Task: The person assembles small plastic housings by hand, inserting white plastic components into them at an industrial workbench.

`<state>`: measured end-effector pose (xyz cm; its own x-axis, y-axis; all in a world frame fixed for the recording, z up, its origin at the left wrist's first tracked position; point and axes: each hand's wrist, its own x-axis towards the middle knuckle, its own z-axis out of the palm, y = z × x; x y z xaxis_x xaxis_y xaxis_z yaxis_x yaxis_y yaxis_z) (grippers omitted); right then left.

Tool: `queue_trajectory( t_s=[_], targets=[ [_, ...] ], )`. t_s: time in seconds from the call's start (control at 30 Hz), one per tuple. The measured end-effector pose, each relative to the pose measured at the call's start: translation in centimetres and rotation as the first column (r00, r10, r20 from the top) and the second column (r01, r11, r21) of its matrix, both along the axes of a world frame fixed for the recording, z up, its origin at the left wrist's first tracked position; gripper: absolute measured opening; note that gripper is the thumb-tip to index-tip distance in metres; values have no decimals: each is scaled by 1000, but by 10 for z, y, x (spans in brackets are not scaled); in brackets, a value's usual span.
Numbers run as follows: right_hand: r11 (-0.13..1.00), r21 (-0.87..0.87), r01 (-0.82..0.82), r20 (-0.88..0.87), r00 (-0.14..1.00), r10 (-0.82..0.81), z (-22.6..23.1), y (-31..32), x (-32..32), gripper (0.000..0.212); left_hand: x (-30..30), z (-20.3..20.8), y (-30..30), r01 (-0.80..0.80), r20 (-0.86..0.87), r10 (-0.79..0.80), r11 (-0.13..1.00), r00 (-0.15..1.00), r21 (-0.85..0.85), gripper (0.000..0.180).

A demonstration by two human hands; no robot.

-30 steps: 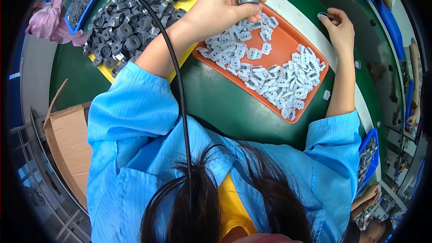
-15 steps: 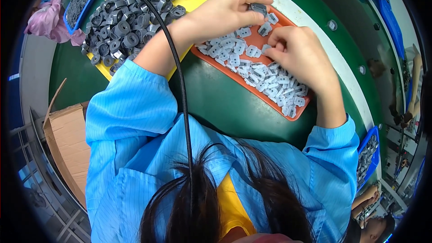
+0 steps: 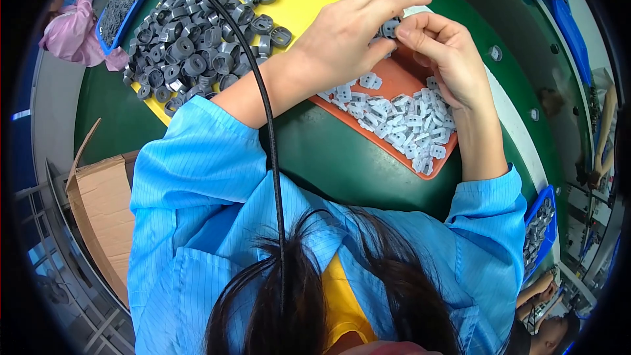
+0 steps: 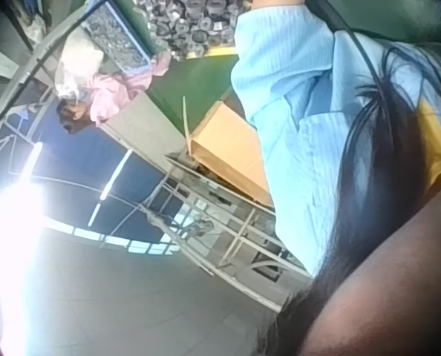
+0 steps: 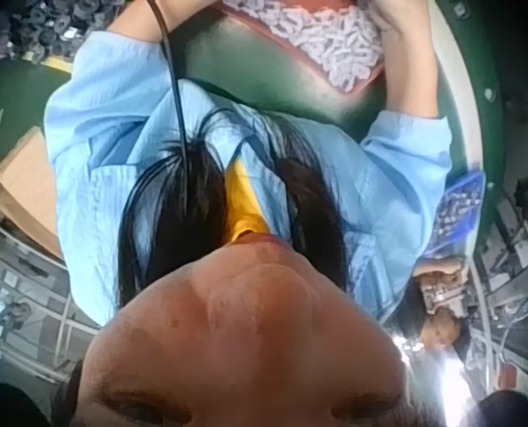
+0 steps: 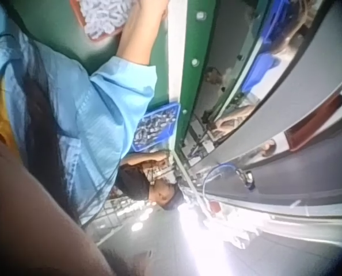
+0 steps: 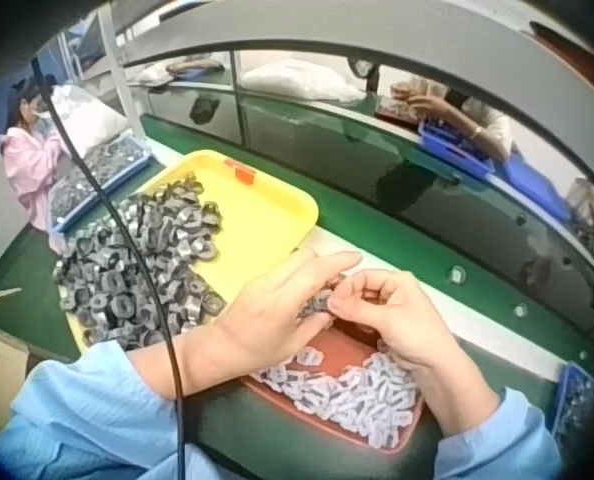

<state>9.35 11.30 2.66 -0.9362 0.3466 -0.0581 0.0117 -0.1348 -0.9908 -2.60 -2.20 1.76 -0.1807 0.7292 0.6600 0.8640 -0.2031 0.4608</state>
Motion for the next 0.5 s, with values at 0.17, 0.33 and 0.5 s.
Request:
queue_trajectory(
  t_s=[0.17, 0.33, 0.5],
  targets=[
    [947, 295, 128, -79, 991, -109, -11, -1, -3, 18, -4, 1, 0, -46, -123, 54, 997, 991, 68, 64],
    [959, -270, -85, -55, 996, 73, -16, 8, -2, 17, 3, 9, 1, -25, -239, 53, 993, 969, 119, 65],
    [965, -225, -133, -45, 991, 126, -14, 14, -2, 15, 0, 6, -2, 3, -101, -2, 1000, 995, 11, 67]
  ],
)
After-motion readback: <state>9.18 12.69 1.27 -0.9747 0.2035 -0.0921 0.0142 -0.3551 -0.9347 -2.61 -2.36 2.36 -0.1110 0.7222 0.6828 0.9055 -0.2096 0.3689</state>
